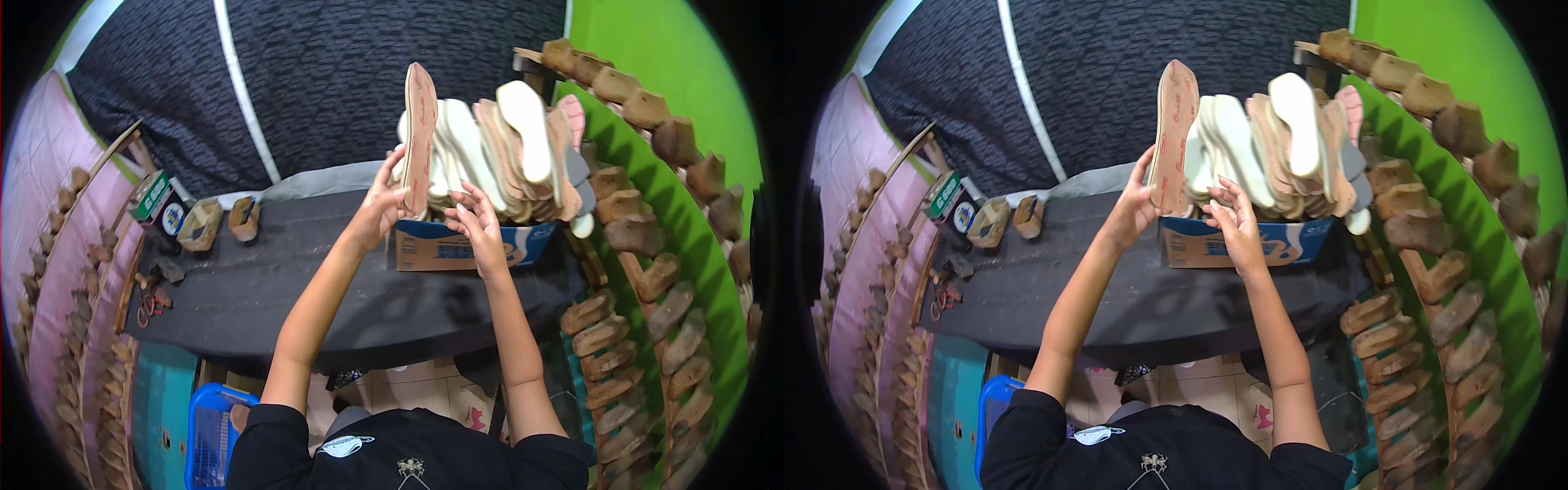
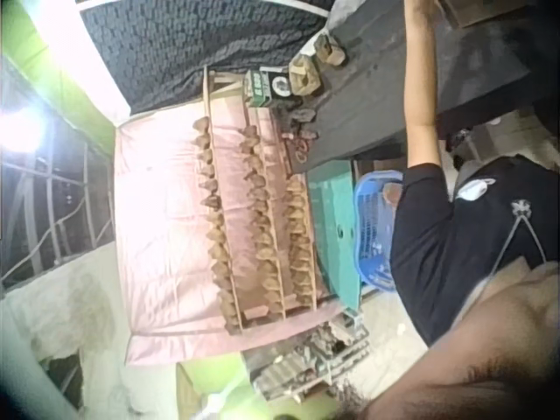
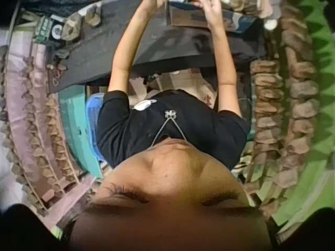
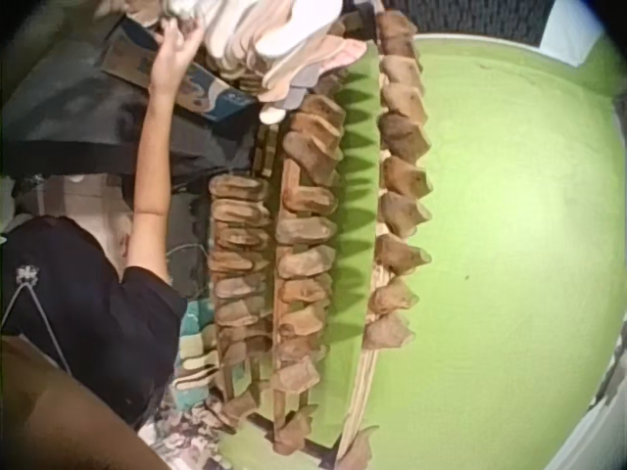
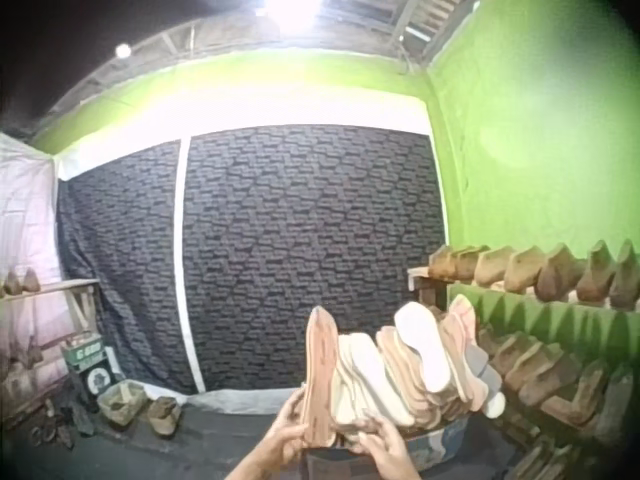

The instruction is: The person takes shoe soles from a box, applies adhesive to their surfaces using a brush, and places the glued soles into a basket.

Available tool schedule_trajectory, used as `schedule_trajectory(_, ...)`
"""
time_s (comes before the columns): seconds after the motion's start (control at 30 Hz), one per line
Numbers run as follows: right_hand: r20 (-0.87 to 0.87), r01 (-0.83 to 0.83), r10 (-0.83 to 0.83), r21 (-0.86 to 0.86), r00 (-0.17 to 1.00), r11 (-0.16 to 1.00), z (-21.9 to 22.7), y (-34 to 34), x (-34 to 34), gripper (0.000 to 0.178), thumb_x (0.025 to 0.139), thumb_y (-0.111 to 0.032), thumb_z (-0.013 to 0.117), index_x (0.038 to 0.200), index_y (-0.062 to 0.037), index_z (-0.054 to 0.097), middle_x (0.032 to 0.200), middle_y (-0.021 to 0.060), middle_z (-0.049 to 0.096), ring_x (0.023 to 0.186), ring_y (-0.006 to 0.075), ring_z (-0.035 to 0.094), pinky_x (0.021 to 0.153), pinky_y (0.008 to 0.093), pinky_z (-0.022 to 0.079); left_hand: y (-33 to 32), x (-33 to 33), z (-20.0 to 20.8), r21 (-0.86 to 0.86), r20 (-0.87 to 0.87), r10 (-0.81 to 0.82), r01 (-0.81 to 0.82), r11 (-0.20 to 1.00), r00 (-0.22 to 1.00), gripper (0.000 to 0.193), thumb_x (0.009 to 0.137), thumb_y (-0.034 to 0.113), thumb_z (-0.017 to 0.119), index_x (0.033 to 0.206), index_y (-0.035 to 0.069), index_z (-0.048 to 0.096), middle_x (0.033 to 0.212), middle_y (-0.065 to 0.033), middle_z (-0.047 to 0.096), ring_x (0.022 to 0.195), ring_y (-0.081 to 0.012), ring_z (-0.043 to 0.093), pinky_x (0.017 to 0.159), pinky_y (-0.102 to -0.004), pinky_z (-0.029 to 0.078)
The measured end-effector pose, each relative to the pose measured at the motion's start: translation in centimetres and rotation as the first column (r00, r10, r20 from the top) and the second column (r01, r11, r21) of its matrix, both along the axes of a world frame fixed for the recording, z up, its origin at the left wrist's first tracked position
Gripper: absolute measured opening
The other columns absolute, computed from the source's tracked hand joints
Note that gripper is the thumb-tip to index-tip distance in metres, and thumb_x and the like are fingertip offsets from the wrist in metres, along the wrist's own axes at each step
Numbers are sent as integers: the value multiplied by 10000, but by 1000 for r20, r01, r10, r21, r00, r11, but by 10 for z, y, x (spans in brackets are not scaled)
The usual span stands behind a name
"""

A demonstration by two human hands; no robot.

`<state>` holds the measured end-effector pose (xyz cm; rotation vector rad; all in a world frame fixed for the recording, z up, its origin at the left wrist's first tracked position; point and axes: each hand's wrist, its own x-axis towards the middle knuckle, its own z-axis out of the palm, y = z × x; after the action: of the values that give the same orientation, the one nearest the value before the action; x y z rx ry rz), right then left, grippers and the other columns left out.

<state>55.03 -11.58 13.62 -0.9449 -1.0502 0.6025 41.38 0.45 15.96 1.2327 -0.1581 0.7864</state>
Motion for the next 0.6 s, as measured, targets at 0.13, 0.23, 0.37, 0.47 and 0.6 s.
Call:
schedule_trajectory(0.13, -35, -191, 189, -30, 981, 981, -12, 27, -41, 472, 822, -125, 519, 1228, -16, 305, 1113, 95, 437, 890, 120, 505, 738, 230, 429, 11, -56, -36, 43, -50, 108, -106, 993, 993, 904, 678, 134, 634, 1350, 165, 29, 1183, -176, 397, 1086, -223, 437, 889, -334, 375)
schedule_trajectory(0.23, 55, -247, 254, -110, 966, 963, -28, 50, -77, 593, 754, -147, 624, 1238, -46, 297, 1117, 99, 421, 916, 132, 455, 754, 253, 413, 27, -99, -64, 105, -83, 243, -234, 966, 966, 949, 673, 125, 650, 1350, 173, -14, 1183, -175, 397, 1077, -222, 445, 868, -332, 391)
schedule_trajectory(0.37, 228, -327, 374, -221, 899, 919, -57, 80, -120, 770, 676, -216, 711, 1266, -54, 243, 1146, 137, 397, 974, 191, 429, 783, 290, 402, 43, -158, -85, 160, -174, 409, -384, 909, 896, 995, 679, 118, 659, 1341, 166, -81, 1185, -164, 391, 1059, -223, 454, 836, -334, 414)
schedule_trajectory(0.47, 191, -427, 489, -291, 851, 856, -85, 105, -150, 743, 710, -221, 680, 1270, -48, 225, 1151, 144, 398, 984, 196, 451, 786, 297, 416, 55, -192, -113, 143, -199, 481, -460, 876, 854, 1011, 677, 91, 654, 1333, 147, -113, 1176, -143, 395, 1046, -218, 454, 841, -316, 408)
schedule_trajectory(0.6, -429, -764, 637, -278, 641, 581, -110, 131, -184, 518, 824, -143, 531, 1246, -12, 261, 1118, 141, 441, 937, 180, 513, 794, 282, 444, 65, -232, -143, 176, -218, 574, -547, 819, 789, 1044, 662, 58, 656, 1320, 129, -151, 1187, -131, 380, 1063, -212, 439, 858, -320, 396)
